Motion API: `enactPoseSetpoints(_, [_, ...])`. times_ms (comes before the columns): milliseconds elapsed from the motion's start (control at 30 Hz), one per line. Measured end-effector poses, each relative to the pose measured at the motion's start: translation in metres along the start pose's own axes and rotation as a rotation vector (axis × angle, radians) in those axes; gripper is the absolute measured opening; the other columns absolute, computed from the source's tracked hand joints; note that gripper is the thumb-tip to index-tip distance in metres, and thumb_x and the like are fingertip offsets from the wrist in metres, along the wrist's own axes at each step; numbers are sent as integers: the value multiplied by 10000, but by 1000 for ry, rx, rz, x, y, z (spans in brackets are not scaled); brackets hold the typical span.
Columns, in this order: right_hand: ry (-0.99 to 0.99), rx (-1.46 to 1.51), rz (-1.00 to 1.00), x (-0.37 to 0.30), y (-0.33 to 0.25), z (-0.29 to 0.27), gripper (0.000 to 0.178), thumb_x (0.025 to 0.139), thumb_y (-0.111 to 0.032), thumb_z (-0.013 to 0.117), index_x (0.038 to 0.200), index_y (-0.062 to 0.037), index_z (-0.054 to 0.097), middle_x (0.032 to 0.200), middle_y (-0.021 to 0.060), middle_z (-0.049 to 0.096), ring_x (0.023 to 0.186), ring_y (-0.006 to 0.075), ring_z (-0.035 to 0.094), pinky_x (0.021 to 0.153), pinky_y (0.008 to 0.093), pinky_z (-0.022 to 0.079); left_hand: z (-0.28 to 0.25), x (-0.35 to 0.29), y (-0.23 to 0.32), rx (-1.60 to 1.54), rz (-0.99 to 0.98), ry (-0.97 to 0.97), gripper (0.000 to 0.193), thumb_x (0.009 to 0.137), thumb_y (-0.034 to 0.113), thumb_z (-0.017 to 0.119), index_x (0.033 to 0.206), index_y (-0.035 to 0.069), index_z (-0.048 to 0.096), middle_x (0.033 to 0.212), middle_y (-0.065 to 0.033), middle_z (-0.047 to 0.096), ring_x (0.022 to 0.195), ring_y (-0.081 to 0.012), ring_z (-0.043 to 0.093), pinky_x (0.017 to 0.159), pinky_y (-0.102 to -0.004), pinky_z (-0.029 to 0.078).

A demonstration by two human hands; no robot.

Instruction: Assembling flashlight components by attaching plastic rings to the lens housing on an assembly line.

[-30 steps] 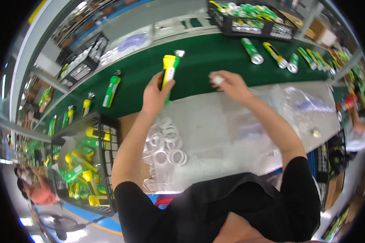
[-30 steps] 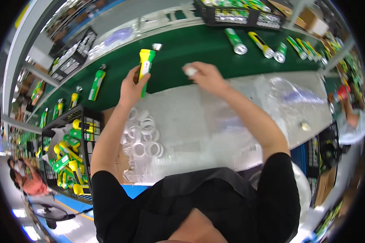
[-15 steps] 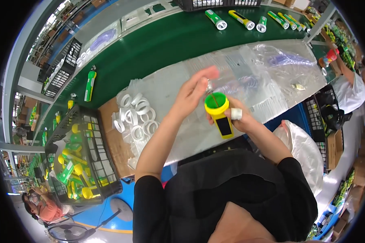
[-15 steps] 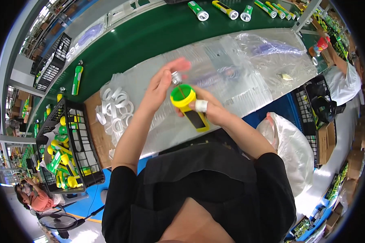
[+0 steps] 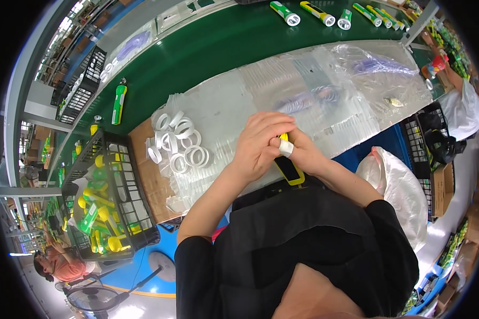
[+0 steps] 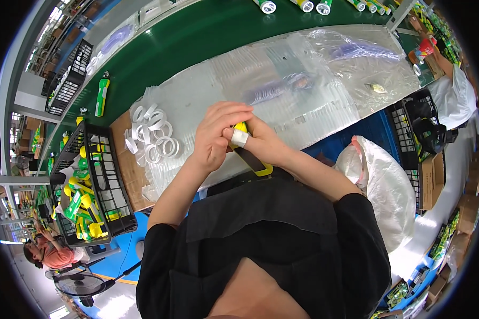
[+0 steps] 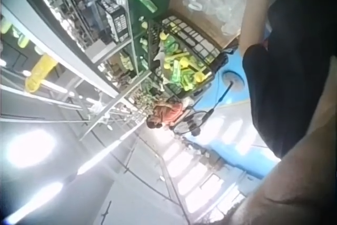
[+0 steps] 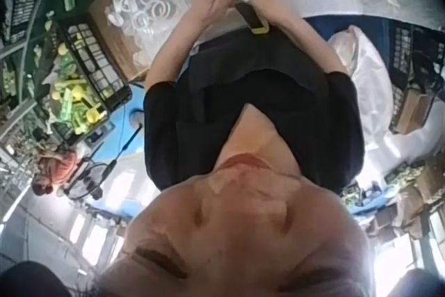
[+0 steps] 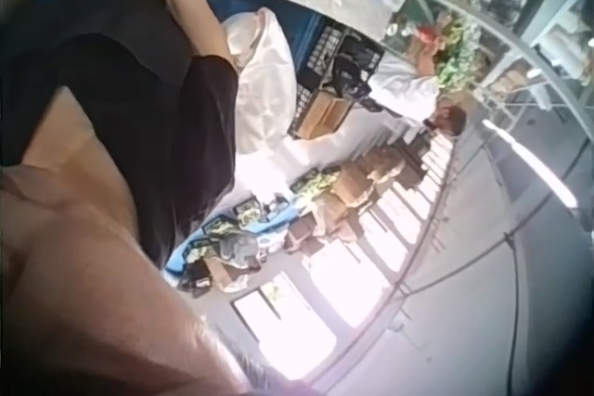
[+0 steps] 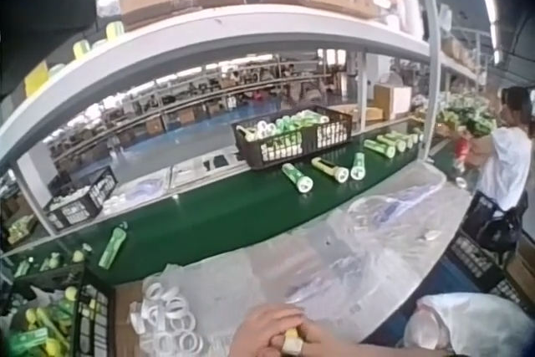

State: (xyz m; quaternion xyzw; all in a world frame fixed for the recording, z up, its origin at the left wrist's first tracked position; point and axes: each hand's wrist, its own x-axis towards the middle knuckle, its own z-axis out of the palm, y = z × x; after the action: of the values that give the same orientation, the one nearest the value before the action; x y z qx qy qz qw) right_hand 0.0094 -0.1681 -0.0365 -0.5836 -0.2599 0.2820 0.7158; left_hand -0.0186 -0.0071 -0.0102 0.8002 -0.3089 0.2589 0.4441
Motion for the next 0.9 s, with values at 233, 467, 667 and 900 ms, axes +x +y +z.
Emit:
enactPoseSetpoints(233, [148,276,50,-11,-17,-23,529,967,-380,562,1346,-40,417,938,151,616,828,229,634,771,357,521,30,-5,-72,381,-344,37,489,852,308,702,1232,25,580,1256,-140,582,1153,-337,528,965,-431,405])
enactPoseSetpoints(467, [149,218,31,-14,-19,-34,520,956,-389,576,1315,-39,441,911,151,606,786,210,613,703,324,493,30,-14,-89,305,-340,-80,544,775,269,768,1243,58,589,1170,-127,597,1089,-320,534,926,-410,426])
enactPoseSetpoints(667, [50,210,54,-3,-25,-22,559,915,-416,636,1276,-27,460,918,116,610,752,203,614,685,321,493,-6,1,-15,1,-287,92,431,848,106,630,1277,81,601,1080,-99,588,1032,-269,522,871,-376,428])
enactPoseSetpoints(900, [-195,191,84,11,-27,1,395,949,-236,611,1247,-10,484,956,90,606,806,163,626,683,304,530,-19,-26,7,202,-77,96,365,888,122,499,1218,25,621,1124,-140,579,1042,-320,528,925,-422,400])
